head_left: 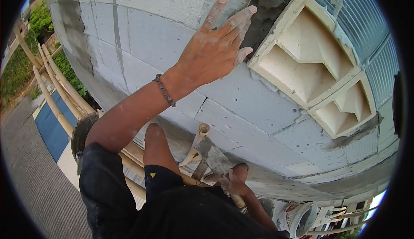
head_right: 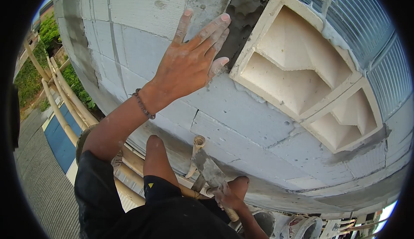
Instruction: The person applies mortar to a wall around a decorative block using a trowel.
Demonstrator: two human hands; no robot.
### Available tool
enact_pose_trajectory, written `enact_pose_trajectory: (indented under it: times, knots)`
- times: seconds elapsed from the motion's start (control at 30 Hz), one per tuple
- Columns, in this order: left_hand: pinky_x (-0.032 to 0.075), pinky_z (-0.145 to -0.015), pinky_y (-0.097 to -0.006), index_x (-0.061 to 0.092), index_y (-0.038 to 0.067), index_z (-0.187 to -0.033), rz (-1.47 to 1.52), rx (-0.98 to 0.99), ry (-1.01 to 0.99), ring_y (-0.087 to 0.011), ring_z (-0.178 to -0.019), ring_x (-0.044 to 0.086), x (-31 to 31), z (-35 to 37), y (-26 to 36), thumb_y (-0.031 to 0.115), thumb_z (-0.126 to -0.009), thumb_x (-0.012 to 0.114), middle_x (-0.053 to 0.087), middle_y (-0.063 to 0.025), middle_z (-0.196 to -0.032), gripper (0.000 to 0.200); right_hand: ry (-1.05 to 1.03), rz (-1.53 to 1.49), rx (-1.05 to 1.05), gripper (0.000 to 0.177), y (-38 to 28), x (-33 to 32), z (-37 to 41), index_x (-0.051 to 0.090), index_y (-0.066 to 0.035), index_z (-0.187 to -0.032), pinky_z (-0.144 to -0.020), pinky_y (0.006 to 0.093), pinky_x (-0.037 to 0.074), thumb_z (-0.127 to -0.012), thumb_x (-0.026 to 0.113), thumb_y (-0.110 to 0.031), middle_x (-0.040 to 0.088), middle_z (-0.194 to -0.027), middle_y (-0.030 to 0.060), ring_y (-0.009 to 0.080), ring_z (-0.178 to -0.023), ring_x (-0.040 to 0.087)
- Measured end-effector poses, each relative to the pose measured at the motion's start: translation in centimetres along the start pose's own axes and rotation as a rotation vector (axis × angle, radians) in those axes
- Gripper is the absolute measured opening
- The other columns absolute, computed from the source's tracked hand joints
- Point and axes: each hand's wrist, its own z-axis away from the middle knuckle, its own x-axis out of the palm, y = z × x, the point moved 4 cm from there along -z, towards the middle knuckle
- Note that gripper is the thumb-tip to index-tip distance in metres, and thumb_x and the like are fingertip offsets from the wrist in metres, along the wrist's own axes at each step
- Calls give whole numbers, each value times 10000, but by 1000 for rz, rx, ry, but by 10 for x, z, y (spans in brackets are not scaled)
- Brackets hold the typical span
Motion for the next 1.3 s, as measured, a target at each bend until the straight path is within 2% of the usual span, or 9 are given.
enact_pose_trajectory:
  times: [0.07,0.17,0.4,0.47,0.5,0.73,0.9,1.0,1.3]
  knots:
    - [30,-1231,-606,539,126,-1428,93,-88,21,-192,-1535,136,2,9,-10,501,-1011,445,291,-85,-1624,568,-17,-6,-33,282,-5,2,11,301,-52,-1087,-444,321,462,-1022,532,-200,498,-718,68,162,-523,524]
    - [24,-1219,-632,412,217,-1525,180,-202,24,-263,-1538,119,-2,32,-4,488,-1030,393,204,-84,-1654,564,-65,-49,-16,292,21,-2,11,308,-45,-1109,-439,316,453,-1014,541,-194,502,-721,66,163,-524,523]
    - [36,-1210,-650,398,214,-1533,179,-277,-37,-316,-1535,117,26,20,8,459,-1016,460,222,-90,-1648,575,-58,-164,135,323,54,5,13,302,-69,-1095,-433,307,439,-1000,574,-213,501,-713,57,158,-517,512]
    - [90,-1183,-690,589,175,-1392,24,-300,35,-292,-1527,168,25,18,13,466,-978,547,299,-51,-1625,508,5,-97,121,316,53,2,15,295,-81,-1073,-430,310,439,-997,573,-210,496,-710,52,151,-510,505]
    - [67,-1192,-678,479,200,-1481,-47,-271,-43,-382,-1522,134,28,20,15,461,-1012,479,256,-96,-1637,537,-8,-106,139,316,49,3,17,295,-81,-1073,-430,310,439,-997,573,-210,496,-710,52,151,-510,505]
    - [88,-1182,-664,518,148,-1461,152,-152,153,-432,-1511,141,13,17,-3,477,-1011,497,258,-178,-1620,558,32,-171,1,336,41,-14,2,285,-91,-1095,-412,322,450,-991,587,-197,512,-700,69,166,-496,521]
    - [51,-1155,-698,149,121,-1607,405,-478,509,-557,-1476,-36,26,-6,-23,535,-971,557,-21,-361,-1598,861,71,-170,-13,327,39,-9,4,292,-73,-1086,-403,326,442,-990,581,-193,492,-675,63,163,-469,509]
    - [24,-1135,-718,19,90,-1606,359,-574,445,-557,-1468,-109,35,-17,-19,544,-979,537,-105,-369,-1584,931,61,-150,-49,322,48,-11,-2,294,-55,-1074,-400,330,441,-995,572,-199,493,-653,63,165,-457,513]
    - [-18,-1148,-692,-35,48,-1593,475,-741,335,-515,-1481,-136,32,-8,-10,621,-981,465,-116,-344,-1599,976,89,-198,-73,354,54,-1,14,298,-44,-1146,-392,324,435,-977,586,-161,487,-650,56,158,-465,510]
